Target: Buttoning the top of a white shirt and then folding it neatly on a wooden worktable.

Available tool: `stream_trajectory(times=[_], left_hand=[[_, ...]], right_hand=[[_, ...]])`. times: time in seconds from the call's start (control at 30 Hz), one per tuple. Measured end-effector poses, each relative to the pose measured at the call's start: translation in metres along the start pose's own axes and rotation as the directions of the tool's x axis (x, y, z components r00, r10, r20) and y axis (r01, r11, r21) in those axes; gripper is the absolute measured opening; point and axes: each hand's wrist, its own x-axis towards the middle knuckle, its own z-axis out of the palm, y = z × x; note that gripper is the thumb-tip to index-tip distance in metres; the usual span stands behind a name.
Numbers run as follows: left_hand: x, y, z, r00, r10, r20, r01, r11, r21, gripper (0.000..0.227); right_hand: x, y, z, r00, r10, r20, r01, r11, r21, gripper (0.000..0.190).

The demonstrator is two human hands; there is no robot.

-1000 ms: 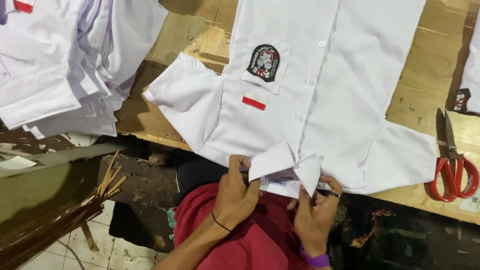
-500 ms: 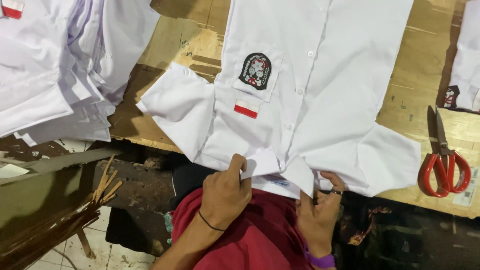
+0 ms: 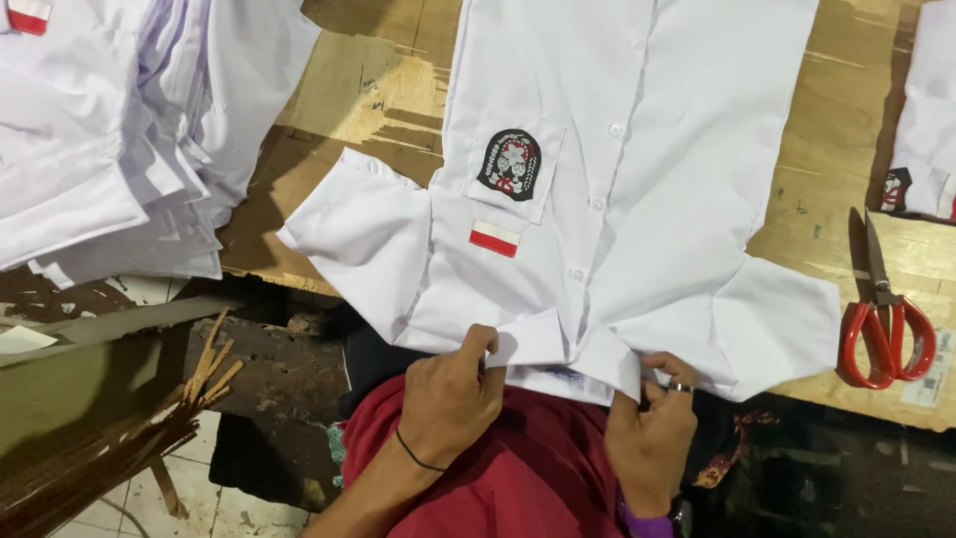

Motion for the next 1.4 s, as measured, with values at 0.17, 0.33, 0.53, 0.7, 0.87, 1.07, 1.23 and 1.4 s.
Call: stream_trajectory(times=[0.17,0.33,0.53,0.7,0.87,1.07,1.23,1.4], left_hand=[[0.002,0.002,-0.003,1.000,-0.018,-0.020,0.017,0.998,-0.056,0.017],[-0.002,0.007,-0.012,1.000,0.009,-0.010,-0.009,0.998,0.069,0.021],[0.018,0.021,-0.025,0.968,0.233,-0.088,-0.219,0.964,0.149,0.024],[0.026,0.014,-0.019,0.926,0.366,-0.094,-0.355,0.928,0.117,0.033],[0.025,0.007,-0.015,0.924,0.376,-0.060,-0.376,0.926,0.022,0.047],[0.042,0.038,-0.024,0.883,0.469,-0.038,-0.462,0.880,0.111,0.030],[0.062,0.050,-0.010,0.756,0.620,-0.210,-0.587,0.784,0.201,0.026],[0.068,0.049,-0.010,0.729,0.651,-0.212,-0.606,0.758,0.241,0.027]], right_hand=[[0.001,0.006,0.002,0.997,0.045,0.059,-0.060,0.955,0.290,0.012],[-0.007,0.009,0.000,0.989,-0.143,0.021,0.145,0.970,-0.196,0.028],[-0.007,0.008,0.007,0.789,-0.612,-0.052,0.579,0.769,-0.272,0.036],[0.007,0.011,0.000,0.678,-0.735,-0.014,0.708,0.658,-0.256,0.028],[0.015,0.016,-0.008,0.703,-0.708,-0.058,0.689,0.699,-0.192,0.031],[0.005,-0.003,-0.010,0.723,-0.690,0.023,0.685,0.712,-0.159,0.027],[0.002,-0.012,-0.009,0.708,-0.703,-0.070,0.676,0.703,-0.221,0.008],[-0.006,-0.005,-0.015,0.817,-0.576,-0.042,0.561,0.808,-0.178,0.009]])
